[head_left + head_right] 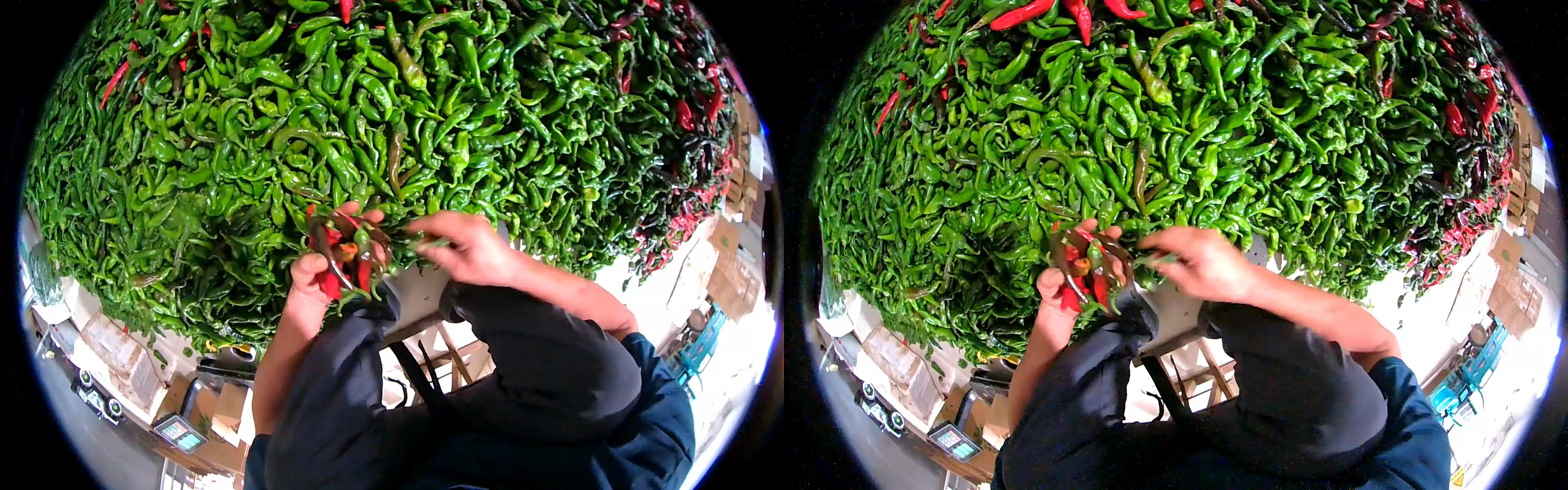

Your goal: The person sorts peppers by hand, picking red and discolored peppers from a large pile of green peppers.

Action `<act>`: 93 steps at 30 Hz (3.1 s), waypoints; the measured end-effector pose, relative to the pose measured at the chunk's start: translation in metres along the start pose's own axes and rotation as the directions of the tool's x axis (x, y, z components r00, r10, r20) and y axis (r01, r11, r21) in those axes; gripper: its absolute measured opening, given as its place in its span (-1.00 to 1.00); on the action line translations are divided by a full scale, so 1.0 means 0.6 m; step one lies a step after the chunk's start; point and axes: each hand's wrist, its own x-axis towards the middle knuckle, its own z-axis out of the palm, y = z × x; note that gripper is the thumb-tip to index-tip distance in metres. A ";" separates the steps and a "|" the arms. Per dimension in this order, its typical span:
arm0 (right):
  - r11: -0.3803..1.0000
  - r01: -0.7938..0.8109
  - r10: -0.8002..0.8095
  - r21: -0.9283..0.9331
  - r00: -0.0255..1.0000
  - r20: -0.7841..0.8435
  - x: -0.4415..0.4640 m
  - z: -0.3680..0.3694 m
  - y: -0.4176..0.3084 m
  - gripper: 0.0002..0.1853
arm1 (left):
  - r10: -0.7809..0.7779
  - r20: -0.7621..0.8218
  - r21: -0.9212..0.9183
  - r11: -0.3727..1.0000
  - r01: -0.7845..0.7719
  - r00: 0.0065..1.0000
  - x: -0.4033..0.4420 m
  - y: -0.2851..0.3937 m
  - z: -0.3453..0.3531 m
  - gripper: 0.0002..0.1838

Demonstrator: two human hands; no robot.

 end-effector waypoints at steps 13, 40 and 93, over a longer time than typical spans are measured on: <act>0.514 -0.687 0.827 0.514 0.238 -0.510 -0.745 -0.027 0.042 -0.70 | 0.368 0.092 -0.056 0.930 -0.364 0.925 0.009 0.053 0.032 -0.11; 0.401 -0.598 0.083 -0.694 0.778 -0.623 0.444 -0.341 0.055 -0.57 | 0.359 -0.076 -0.187 0.911 -0.367 0.930 -0.109 0.006 -0.020 -0.17; 0.969 -0.091 -0.053 -0.231 0.834 -0.550 0.325 -0.254 -0.054 -0.69 | 0.181 -0.228 -0.036 0.980 -0.194 0.957 -0.038 -0.013 -0.020 -0.24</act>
